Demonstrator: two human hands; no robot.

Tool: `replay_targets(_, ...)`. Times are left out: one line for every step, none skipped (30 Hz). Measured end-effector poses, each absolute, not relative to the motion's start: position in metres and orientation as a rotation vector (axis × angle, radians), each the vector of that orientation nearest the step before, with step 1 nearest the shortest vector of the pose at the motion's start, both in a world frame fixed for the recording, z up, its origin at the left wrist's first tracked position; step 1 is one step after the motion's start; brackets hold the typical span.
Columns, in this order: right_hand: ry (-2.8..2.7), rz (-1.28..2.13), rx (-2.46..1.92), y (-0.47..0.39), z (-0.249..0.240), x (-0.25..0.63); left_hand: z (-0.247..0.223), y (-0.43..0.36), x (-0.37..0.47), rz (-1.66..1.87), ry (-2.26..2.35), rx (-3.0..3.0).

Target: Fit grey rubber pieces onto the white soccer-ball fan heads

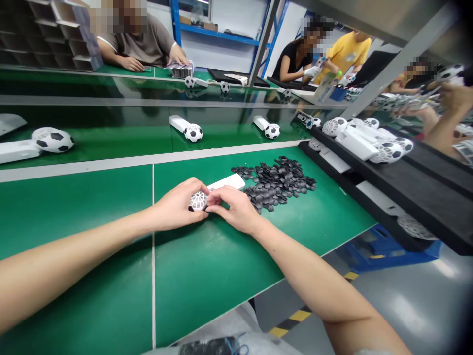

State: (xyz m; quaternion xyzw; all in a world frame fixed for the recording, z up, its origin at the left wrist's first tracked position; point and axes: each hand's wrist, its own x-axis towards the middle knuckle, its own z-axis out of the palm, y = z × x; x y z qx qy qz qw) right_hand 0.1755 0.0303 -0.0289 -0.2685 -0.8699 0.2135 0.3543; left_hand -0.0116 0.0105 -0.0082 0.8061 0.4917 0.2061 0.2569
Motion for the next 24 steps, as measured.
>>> replay_targets(-2.232,0.564,-0.702,0.031,-0.029,0.175,-0.009,0.010,-0.011,0.571,1.334,2.196)
replay_targets(-2.220,0.570,-0.707,0.032,-0.030,0.175,-0.010,0.010,-0.011,0.582,1.336,2.204)
replay_targets(-2.212,0.568,-0.709,0.033,-0.031,0.176,-0.010,0.010,-0.010,0.592,1.339,2.211)
replay_targets(-2.209,0.561,-0.712,0.034,-0.031,0.176,-0.010,0.010,-0.010,0.601,1.343,2.217)
replay_targets(-2.209,0.551,-0.715,0.035,-0.032,0.176,-0.010,0.010,-0.009,0.608,1.346,2.218)
replay_targets(-2.213,0.539,-0.719,0.036,-0.032,0.177,-0.010,0.010,-0.008,0.614,1.349,2.215)
replay_targets(-2.218,0.527,-0.727,0.038,-0.032,0.177,-0.010,0.009,-0.008,0.620,1.352,2.209)
replay_targets(-2.224,0.518,-0.742,0.038,-0.032,0.177,-0.010,0.009,-0.007,0.628,1.354,2.206)
replay_targets(-2.228,0.515,-0.762,0.039,-0.032,0.177,-0.010,0.008,-0.007,0.635,1.354,2.210)
replay_targets(-2.234,0.517,-0.787,0.039,-0.032,0.177,-0.011,0.008,-0.006,0.641,1.351,2.221)
replay_targets(-2.240,0.521,-0.814,0.039,-0.032,0.177,-0.011,0.007,-0.006,0.648,1.347,2.234)
replay_targets(-2.246,0.522,-0.838,0.039,-0.032,0.176,-0.012,0.006,-0.005,0.658,1.342,2.246)
replay_targets(-2.253,0.520,-0.855,0.039,-0.032,0.175,-0.012,0.006,-0.005,0.669,1.337,2.248)
replay_targets(-2.259,0.512,-0.860,0.038,-0.032,0.175,-0.012,0.005,-0.005,0.678,1.331,2.234)
replay_targets(-2.263,0.497,-0.850,0.038,-0.031,0.174,-0.011,0.005,-0.006,0.686,1.325,2.205)
replay_targets(-2.262,0.474,-0.832,0.038,-0.030,0.174,-0.009,0.006,-0.007,0.691,1.323,2.162)
replay_targets(-2.252,0.442,-0.817,0.039,-0.029,0.175,-0.007,0.007,-0.010,0.692,1.327,2.102)
replay_targets(-2.233,0.397,-0.814,0.041,-0.027,0.177,-0.005,0.011,-0.013,0.696,1.347,2.010)
replay_targets(-2.205,0.337,-0.834,0.043,-0.026,0.181,-0.003,0.016,-0.017,0.709,1.384,1.900)
replay_targets(-2.168,0.266,-0.884,0.047,-0.025,0.186,0.000,0.023,-0.023,0.739,1.434,1.789)
replay_targets(-2.133,0.189,-0.959,0.051,-0.024,0.193,0.003,0.033,-0.030,0.789,1.494,1.689)
replay_targets(-2.107,0.114,-1.057,0.056,-0.024,0.201,0.005,0.045,-0.038,0.855,1.561,1.610)
replay_targets(-2.098,0.053,-1.159,0.062,-0.025,0.210,0.008,0.059,-0.047,0.934,1.634,1.557)
replay_targets(-2.103,0.007,-1.259,0.067,-0.027,0.218,0.009,0.074,-0.057,1.016,1.710,1.532)
